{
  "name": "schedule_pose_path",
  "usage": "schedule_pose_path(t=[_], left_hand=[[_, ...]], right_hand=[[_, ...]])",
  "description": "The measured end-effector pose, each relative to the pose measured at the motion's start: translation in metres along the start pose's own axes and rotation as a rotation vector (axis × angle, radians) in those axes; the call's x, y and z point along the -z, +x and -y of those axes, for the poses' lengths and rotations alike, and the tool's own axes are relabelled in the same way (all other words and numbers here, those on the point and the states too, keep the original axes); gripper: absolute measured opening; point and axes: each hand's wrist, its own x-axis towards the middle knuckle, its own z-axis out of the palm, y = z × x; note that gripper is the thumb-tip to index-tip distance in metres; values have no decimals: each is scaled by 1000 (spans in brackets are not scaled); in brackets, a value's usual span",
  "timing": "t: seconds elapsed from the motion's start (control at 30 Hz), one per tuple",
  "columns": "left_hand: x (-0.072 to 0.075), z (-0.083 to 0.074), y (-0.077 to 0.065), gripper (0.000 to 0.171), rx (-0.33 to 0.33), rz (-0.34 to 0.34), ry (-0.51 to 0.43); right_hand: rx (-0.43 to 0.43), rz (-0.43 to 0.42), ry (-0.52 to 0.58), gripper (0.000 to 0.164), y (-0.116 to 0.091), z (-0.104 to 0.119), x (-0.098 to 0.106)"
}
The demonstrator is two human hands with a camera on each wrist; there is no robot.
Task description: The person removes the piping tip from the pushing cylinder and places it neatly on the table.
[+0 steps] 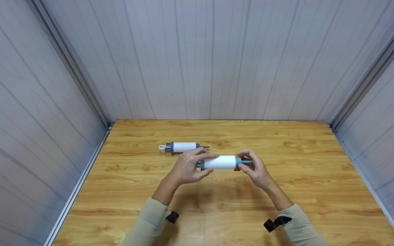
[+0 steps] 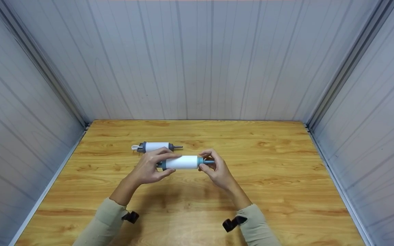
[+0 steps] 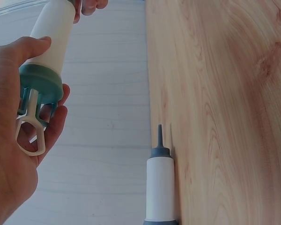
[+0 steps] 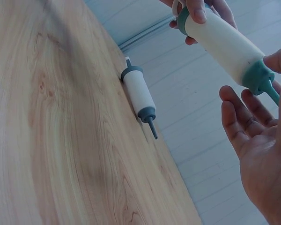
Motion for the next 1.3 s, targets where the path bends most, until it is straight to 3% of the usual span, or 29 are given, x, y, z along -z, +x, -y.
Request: schedule_pose_path(t=[0.47, 1.3], left_hand=[[-2, 1, -3, 46, 0, -7, -25], [2, -1, -2, 45, -18, -18, -12]], right_hand=[[-53, -13, -58, 22, -2, 3, -1], [27, -12, -50, 28, -1, 3, -3]])
